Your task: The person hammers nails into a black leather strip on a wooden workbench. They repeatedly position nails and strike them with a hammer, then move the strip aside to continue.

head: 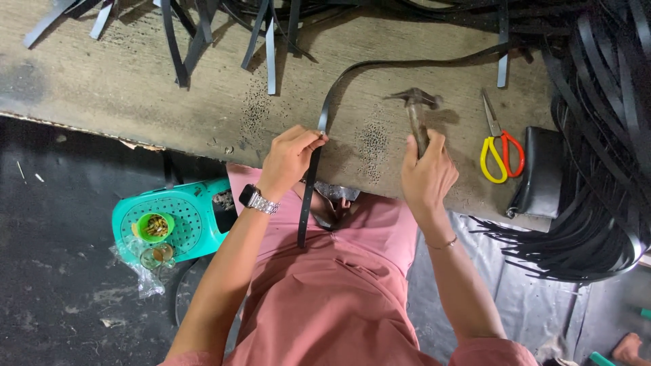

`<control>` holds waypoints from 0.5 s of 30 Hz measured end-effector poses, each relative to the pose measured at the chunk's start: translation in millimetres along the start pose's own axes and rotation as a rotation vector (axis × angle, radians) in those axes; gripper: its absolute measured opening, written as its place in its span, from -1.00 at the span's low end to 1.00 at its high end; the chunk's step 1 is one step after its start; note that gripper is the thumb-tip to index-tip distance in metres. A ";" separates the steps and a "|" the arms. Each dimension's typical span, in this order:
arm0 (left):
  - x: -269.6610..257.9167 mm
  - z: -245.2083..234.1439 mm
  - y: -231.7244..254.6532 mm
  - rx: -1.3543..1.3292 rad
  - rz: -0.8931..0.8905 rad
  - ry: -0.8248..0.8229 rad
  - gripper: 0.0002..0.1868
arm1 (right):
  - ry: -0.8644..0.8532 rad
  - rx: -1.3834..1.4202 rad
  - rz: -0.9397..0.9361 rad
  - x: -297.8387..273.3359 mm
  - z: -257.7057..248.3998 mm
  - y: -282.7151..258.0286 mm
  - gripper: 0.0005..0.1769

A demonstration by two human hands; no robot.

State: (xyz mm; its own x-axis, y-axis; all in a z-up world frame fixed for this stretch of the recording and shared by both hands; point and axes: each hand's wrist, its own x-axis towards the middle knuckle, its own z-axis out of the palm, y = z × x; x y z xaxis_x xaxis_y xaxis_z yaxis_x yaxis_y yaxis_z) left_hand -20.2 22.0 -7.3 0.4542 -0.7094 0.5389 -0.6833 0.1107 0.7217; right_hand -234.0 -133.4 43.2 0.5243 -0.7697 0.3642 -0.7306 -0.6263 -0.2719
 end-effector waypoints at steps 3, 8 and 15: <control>2.2 -2.2 2.3 0.002 0.025 -0.007 -0.88 | -0.098 -0.205 0.044 -1.0 11.9 11.0 -0.69; -5.2 3.2 -6.5 0.041 -0.002 -0.007 -0.88 | -0.092 0.073 -0.215 -0.3 34.1 -37.2 -0.61; -13.7 8.8 -10.7 0.054 -0.060 0.073 -0.85 | -0.191 0.272 -0.377 -8.6 76.9 -71.9 -0.42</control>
State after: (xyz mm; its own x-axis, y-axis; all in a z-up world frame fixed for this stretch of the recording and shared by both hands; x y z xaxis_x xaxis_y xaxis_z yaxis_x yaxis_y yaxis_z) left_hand -24.0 24.5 -26.2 0.5349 -0.6605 0.5269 -0.6823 0.0302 0.7305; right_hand -152.3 -91.2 -8.8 0.8192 -0.4767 0.3190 -0.3477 -0.8550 -0.3848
